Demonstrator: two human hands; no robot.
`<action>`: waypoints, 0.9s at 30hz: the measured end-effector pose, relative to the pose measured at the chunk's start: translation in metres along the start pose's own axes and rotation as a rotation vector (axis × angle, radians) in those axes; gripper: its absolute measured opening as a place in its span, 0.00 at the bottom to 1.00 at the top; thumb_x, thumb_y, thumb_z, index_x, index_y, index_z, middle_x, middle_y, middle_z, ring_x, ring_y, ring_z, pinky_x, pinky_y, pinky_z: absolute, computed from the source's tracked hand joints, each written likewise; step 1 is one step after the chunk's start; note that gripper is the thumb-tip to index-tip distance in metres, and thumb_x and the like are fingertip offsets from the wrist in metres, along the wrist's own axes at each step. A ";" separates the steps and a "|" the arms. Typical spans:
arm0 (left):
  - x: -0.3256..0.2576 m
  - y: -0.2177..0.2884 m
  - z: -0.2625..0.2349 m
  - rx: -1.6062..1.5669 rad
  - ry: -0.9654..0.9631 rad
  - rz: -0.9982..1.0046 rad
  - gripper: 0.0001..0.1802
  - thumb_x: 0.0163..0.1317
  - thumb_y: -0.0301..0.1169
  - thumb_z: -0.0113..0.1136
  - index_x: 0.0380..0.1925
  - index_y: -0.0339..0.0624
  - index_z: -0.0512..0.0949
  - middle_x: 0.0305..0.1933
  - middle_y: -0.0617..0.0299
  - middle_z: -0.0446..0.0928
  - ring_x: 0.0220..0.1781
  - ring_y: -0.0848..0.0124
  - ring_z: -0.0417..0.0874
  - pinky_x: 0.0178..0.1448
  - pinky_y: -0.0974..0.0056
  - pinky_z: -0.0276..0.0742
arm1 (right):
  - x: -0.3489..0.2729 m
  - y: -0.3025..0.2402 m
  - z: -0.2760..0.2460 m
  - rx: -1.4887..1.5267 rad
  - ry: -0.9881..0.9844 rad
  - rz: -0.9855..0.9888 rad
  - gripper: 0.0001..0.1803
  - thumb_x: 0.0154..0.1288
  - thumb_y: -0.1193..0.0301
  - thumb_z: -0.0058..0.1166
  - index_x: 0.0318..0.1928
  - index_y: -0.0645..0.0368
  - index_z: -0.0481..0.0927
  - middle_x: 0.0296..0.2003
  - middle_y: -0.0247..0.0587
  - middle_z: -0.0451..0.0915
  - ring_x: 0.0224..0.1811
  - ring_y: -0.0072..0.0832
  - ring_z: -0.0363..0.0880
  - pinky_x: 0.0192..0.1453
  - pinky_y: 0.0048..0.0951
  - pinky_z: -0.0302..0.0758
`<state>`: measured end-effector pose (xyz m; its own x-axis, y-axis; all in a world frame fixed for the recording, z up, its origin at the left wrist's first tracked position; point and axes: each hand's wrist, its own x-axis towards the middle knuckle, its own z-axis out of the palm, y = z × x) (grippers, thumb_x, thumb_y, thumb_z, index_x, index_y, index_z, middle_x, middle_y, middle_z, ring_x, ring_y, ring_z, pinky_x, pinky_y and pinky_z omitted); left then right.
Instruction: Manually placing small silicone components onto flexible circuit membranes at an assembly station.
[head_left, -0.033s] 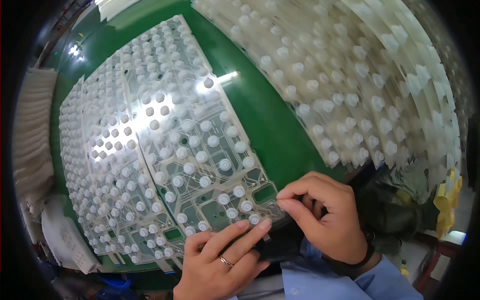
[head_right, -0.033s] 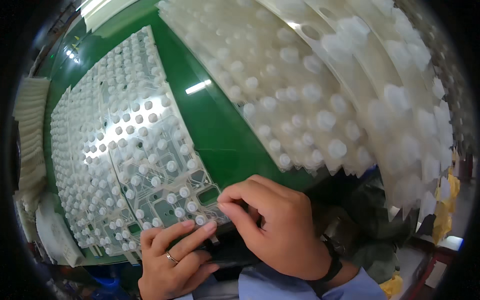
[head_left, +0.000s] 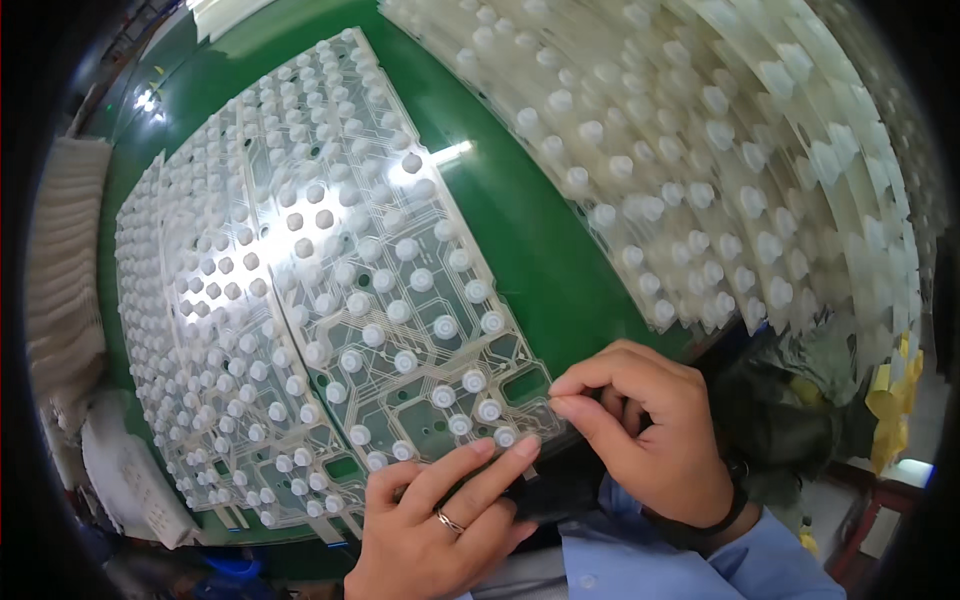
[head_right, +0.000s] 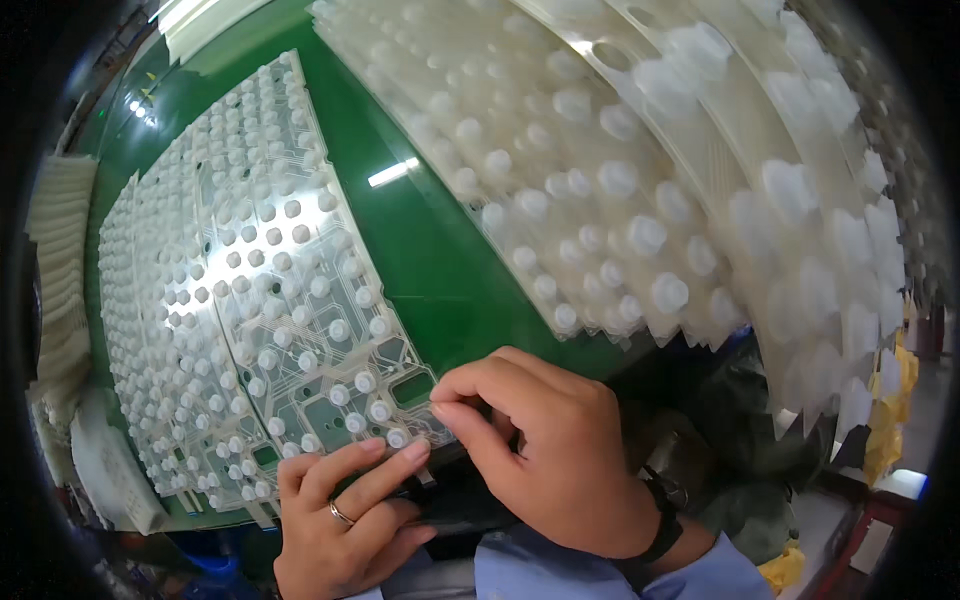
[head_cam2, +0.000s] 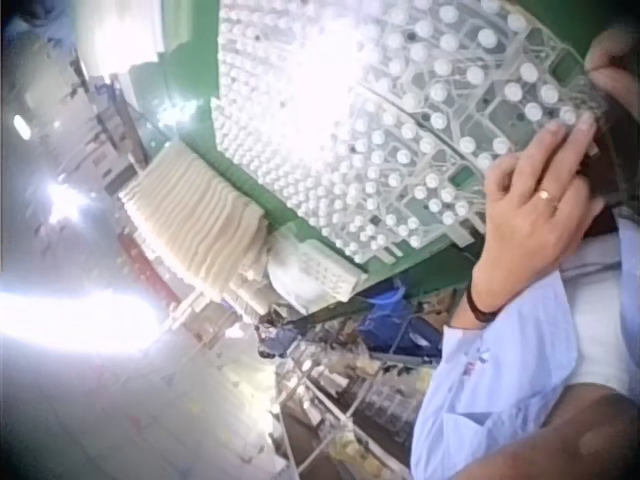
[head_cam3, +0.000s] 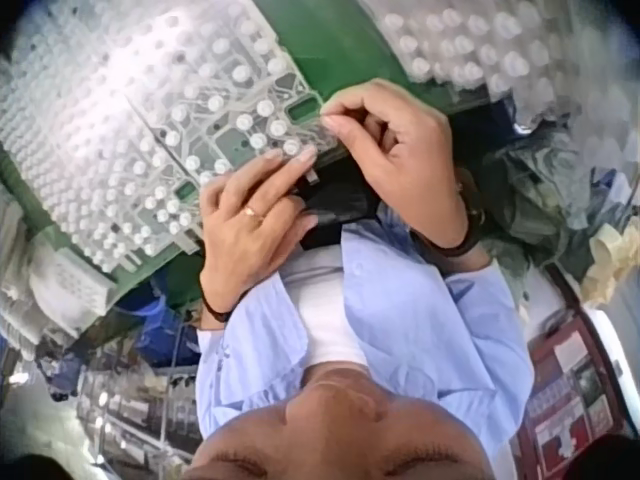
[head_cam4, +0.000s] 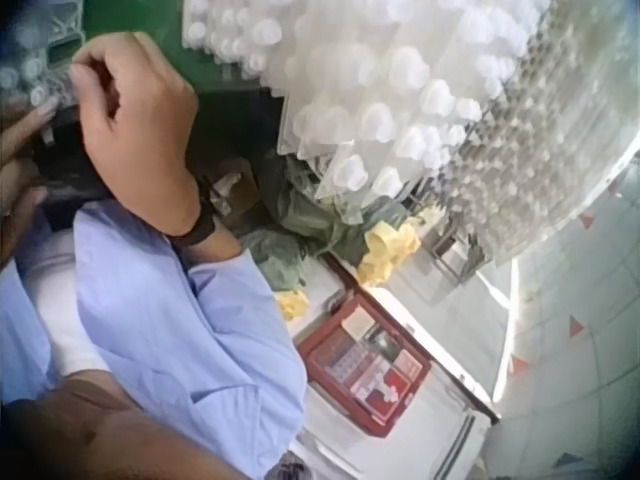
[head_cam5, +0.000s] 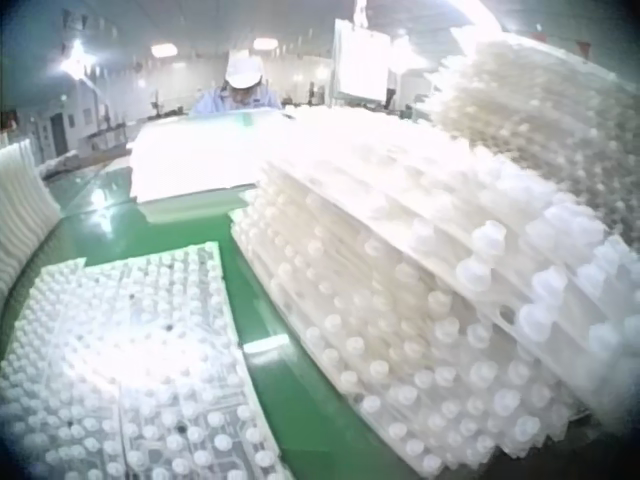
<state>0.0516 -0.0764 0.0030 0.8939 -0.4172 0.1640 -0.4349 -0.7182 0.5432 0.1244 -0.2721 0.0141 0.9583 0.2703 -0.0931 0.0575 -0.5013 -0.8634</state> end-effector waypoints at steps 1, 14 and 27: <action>0.000 0.002 0.000 -0.016 0.006 -0.005 0.11 0.53 0.37 0.69 0.27 0.49 0.76 0.60 0.66 0.79 0.61 0.65 0.77 0.56 0.61 0.67 | 0.000 0.000 0.001 -0.003 -0.003 -0.015 0.05 0.59 0.80 0.62 0.36 0.60 0.81 0.27 0.38 0.78 0.18 0.23 0.74 0.23 0.24 0.67; -0.002 0.000 0.004 -0.058 0.010 -0.011 0.11 0.54 0.39 0.67 0.28 0.50 0.74 0.65 0.67 0.76 0.62 0.65 0.75 0.58 0.60 0.62 | -0.002 0.000 -0.005 -0.016 -0.063 0.012 0.07 0.59 0.81 0.60 0.38 0.60 0.80 0.30 0.38 0.78 0.21 0.25 0.76 0.24 0.26 0.70; -0.008 -0.009 0.005 -0.074 0.027 0.020 0.12 0.46 0.38 0.73 0.23 0.50 0.78 0.52 0.65 0.84 0.59 0.59 0.80 0.50 0.58 0.69 | -0.009 0.005 0.004 -0.014 0.022 -0.352 0.08 0.55 0.81 0.63 0.36 0.60 0.81 0.31 0.40 0.80 0.29 0.36 0.80 0.32 0.31 0.76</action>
<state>0.0482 -0.0694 -0.0075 0.8881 -0.4154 0.1968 -0.4444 -0.6666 0.5985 0.1153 -0.2740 0.0089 0.8850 0.4106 0.2195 0.3887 -0.3919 -0.8339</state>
